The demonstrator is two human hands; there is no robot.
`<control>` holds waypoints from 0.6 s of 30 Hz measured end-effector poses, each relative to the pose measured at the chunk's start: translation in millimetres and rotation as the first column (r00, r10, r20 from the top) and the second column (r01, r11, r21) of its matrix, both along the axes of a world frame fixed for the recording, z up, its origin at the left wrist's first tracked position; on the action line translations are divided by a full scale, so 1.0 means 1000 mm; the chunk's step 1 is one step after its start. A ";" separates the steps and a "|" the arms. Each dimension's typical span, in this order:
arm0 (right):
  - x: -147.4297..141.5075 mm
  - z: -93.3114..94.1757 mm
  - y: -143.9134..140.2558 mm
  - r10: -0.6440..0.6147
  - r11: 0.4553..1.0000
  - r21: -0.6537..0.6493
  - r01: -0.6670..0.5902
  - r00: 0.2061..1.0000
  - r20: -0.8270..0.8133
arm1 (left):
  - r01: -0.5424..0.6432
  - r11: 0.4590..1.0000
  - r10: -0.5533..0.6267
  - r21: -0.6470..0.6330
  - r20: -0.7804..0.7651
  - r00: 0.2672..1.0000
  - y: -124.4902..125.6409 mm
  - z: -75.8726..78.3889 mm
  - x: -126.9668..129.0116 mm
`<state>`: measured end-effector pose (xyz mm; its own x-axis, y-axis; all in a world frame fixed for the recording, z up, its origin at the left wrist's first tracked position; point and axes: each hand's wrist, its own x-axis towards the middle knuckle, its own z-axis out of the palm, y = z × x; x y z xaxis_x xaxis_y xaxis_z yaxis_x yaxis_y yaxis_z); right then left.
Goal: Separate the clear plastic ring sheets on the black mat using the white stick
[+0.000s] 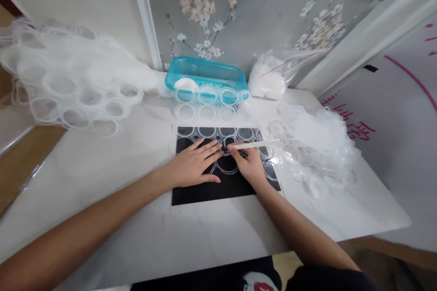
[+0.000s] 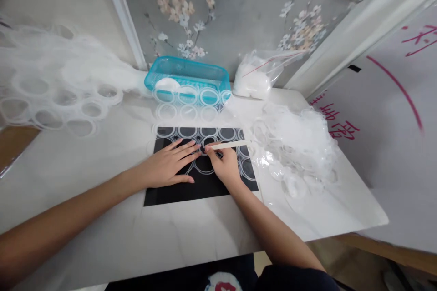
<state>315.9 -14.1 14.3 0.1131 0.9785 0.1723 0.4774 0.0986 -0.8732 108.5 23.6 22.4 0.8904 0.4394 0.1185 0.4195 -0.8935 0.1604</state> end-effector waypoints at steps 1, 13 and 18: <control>-0.001 0.001 0.001 -0.012 1.000 0.003 0.012 1.000 -0.013 | 0.025 0.999 -0.025 -0.022 -0.016 1.000 0.004 -0.001 0.000; -0.007 -0.002 -0.006 -0.057 0.997 0.065 0.048 0.987 0.150 | -0.013 0.987 0.014 -0.157 0.001 1.000 0.010 -0.007 -0.006; -0.006 -0.005 -0.007 -0.073 0.996 0.067 0.063 0.986 0.152 | -0.024 0.987 0.025 -0.161 0.005 1.000 0.009 -0.009 -0.005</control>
<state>309.9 -21.1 9.7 0.1466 0.9564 0.2524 0.6129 0.1124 -0.7822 103.2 32.6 13.8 0.8784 0.4752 0.0507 0.4395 -0.8450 0.3047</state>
